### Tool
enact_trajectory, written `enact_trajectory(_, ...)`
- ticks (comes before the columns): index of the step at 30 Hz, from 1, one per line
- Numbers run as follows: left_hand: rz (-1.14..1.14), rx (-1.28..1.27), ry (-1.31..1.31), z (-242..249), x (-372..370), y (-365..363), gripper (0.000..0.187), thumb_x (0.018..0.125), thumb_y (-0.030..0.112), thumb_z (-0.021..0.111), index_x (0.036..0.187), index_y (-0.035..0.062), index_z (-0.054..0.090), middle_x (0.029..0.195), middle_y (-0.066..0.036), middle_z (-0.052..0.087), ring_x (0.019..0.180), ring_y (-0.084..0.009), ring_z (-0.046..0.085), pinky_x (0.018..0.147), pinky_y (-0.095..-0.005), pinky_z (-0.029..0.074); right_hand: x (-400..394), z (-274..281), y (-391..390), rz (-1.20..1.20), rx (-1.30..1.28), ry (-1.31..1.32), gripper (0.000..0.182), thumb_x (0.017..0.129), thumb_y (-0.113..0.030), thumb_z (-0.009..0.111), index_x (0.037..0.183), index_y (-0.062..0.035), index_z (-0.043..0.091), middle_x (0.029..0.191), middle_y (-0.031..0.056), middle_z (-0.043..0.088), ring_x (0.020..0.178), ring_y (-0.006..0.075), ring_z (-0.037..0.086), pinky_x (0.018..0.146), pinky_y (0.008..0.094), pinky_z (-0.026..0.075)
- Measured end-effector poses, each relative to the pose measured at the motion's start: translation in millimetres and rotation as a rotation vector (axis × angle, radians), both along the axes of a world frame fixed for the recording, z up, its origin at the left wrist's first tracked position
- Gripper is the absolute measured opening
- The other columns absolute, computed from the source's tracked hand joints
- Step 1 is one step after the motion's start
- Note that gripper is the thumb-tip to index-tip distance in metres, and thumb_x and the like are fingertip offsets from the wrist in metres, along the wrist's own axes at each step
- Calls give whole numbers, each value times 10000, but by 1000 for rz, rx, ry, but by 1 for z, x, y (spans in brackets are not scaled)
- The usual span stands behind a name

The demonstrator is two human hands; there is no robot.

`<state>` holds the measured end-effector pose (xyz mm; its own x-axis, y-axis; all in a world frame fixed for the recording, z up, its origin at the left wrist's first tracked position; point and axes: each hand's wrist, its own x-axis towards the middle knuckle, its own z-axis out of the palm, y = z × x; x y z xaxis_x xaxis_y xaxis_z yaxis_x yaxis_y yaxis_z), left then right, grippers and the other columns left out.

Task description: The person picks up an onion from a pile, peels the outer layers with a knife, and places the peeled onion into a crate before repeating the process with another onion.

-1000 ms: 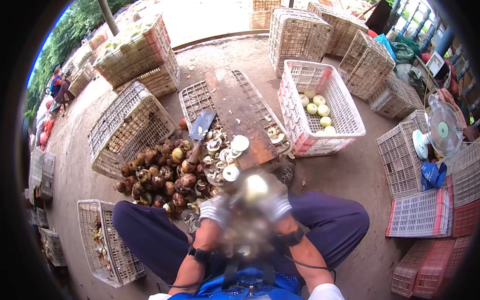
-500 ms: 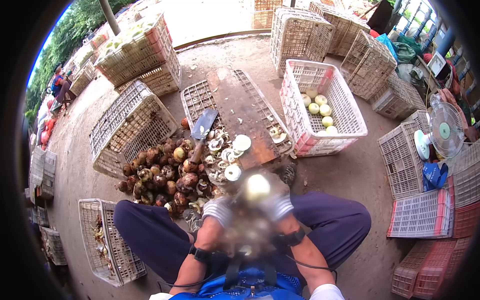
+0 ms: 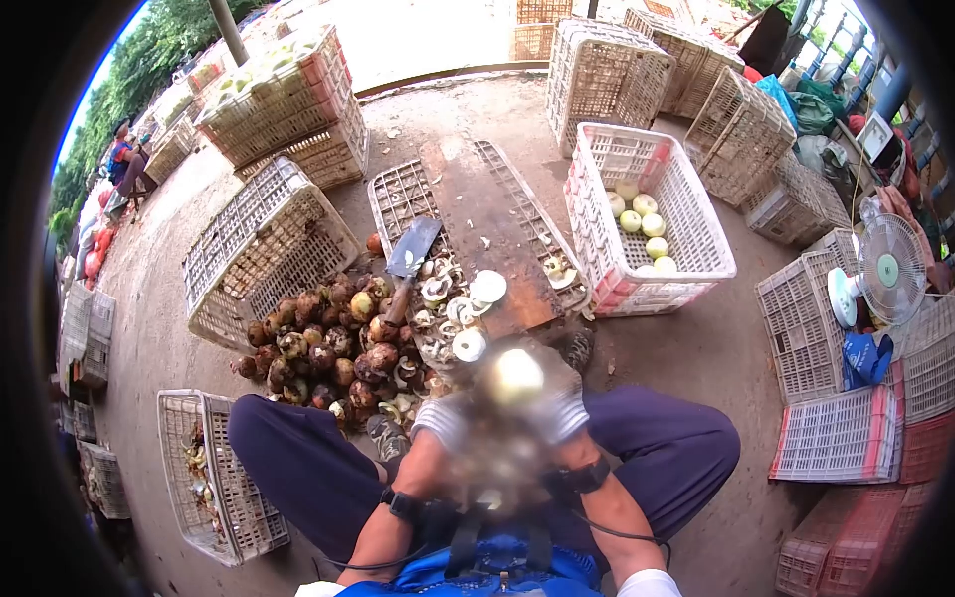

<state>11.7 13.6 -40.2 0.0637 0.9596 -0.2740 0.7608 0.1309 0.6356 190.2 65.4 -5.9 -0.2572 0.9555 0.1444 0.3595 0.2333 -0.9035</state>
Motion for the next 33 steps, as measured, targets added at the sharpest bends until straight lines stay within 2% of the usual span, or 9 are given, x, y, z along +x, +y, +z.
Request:
enact_trajectory(4, 62, 53, -69, 12, 0, -5, 282, 795, 314, 637, 802, 35, 675, 808, -212, 643, 788, -385, 625, 672, -458, 493, -4, 0, 0, -36, -207, 198, 945, 357, -231, 921, 1209, -36, 563, 1069, 124, 649, 1004, 248, 624, 898, 340, 493)
enact_trajectory(9, -74, 60, 17, -18, 3, -5, 304, 800, 339, 637, 806, 36, 674, 803, -208, 646, 780, -390, 625, 662, -452, 495, -2, -4, -2, -27, -20, -46, 960, 357, -222, 927, 1223, -45, 553, 1100, 113, 639, 1024, 239, 614, 910, 337, 488)
enact_trajectory(14, -133, 67, -45, -121, -15, 0, 322, 798, 359, 645, 812, 39, 675, 817, -203, 647, 784, -389, 623, 659, -444, 497, 3, -7, -1, 14, 89, -55, 966, 359, -246, 930, 1224, -42, 550, 1108, 116, 636, 1019, 245, 616, 908, 339, 490)
enact_trajectory(18, -82, 75, 3, -51, -9, -1, 322, 797, 361, 647, 817, 41, 675, 816, -199, 648, 775, -391, 622, 655, -446, 496, 2, -18, 5, -18, 232, -63, 965, 343, -246, 933, 1208, -38, 562, 1086, 124, 649, 993, 257, 627, 894, 340, 498)
enact_trajectory(20, -56, 79, 24, -12, -3, -4, 322, 796, 362, 648, 820, 42, 675, 815, -196, 649, 770, -392, 621, 653, -447, 495, 2, -4, 0, 68, 62, 3, 632, 673, -146, 745, 1244, -27, 502, 1157, 101, 589, 1043, 214, 580, 922, 325, 481)
enact_trajectory(22, -46, 214, -11, -9, 4, -10, 285, 801, 324, 647, 826, 41, 669, 800, -187, 649, 757, -396, 619, 647, -450, 493, 1, 3, -4, 66, -152, 184, 629, 688, -123, 741, 1256, -12, 497, 1168, 98, 590, 1044, 190, 577, 918, 314, 482)
enact_trajectory(25, -71, 390, -23, -62, 7, -14, 252, 799, 283, 647, 824, 33, 664, 789, -193, 642, 749, -393, 619, 637, -452, 490, -2, -1, -8, -53, -452, 542, 946, 396, -167, 919, 1246, 16, 546, 1125, 110, 649, 995, 172, 611, 881, 301, 499)
enact_trajectory(29, 33, -27, 2, -40, -6, -1, 276, 791, 289, 652, 842, 18, 656, 787, -204, 642, 733, -389, 623, 609, -453, 487, 0, 10, -6, -53, -523, 517, 925, 414, -151, 916, 1243, 33, 551, 1138, 93, 640, 995, 148, 594, 882, 289, 496)
enact_trajectory(33, 35, 186, -15, -20, 1, -8, 222, 784, 265, 647, 817, 46, 660, 797, -180, 642, 744, -380, 624, 635, -451, 494, -1, 15, -6, -84, -529, 463, 920, 408, -134, 912, 1240, 31, 554, 1139, 88, 637, 998, 152, 592, 884, 289, 494)
